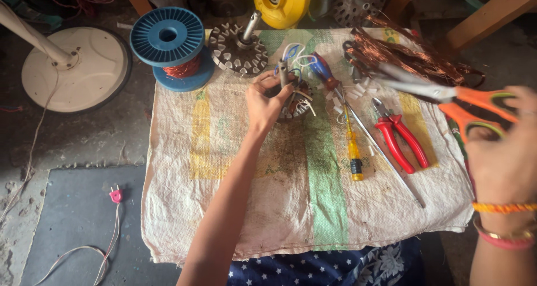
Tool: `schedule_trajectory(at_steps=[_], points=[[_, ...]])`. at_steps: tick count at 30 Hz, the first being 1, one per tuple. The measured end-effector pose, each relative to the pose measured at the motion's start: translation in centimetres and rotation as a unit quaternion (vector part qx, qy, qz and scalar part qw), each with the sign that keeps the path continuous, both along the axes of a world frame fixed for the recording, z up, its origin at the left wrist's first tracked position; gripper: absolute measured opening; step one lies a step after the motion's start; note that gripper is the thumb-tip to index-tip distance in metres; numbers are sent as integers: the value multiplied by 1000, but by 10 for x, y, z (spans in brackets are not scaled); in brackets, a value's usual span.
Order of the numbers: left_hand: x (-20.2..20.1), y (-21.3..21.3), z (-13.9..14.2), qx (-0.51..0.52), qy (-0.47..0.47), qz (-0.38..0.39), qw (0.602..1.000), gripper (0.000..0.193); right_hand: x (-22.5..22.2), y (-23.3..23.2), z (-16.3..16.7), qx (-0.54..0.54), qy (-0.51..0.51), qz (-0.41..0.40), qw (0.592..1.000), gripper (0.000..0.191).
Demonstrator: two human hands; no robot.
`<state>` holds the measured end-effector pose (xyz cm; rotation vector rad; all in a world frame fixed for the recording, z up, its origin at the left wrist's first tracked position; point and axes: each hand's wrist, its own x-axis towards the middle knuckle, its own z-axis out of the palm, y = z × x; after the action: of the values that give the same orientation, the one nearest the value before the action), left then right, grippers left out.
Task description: The person works on a motor stator at a workbench, using pliers and a screwdriver to manipulate and secure wires on the stator, and scissors to trim. They then lift and arrange bundles of copper magnet wire from the table, preparing wire for winding onto the stator.
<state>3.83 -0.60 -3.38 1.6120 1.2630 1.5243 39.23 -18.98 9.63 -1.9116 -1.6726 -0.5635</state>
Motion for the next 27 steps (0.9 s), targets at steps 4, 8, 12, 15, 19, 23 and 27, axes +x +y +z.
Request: schedule_trajectory(at_steps=[4,8,12,15,19,23,27], points=[[14,-9,0,-64,-47,41,996,24,-20,-6,-2,-76,391,117,910,50],[27,-22,5,-104,-48,59,992,19,-69,-21,-30,-305,744,190,564,50],[30,-30,12,-38,1,94,995,27,-112,-38,-54,-369,802,227,411,60],[30,-32,16,-51,-23,105,993,28,-127,-52,-55,-358,840,235,334,60],[30,-33,18,-34,-13,106,994,28,-136,-58,-53,-374,851,167,327,62],[31,-34,18,-35,-20,104,994,29,-137,-55,-57,-376,855,156,322,61],[30,-34,18,-33,-14,111,993,29,-137,-50,-64,-386,861,103,313,60]])
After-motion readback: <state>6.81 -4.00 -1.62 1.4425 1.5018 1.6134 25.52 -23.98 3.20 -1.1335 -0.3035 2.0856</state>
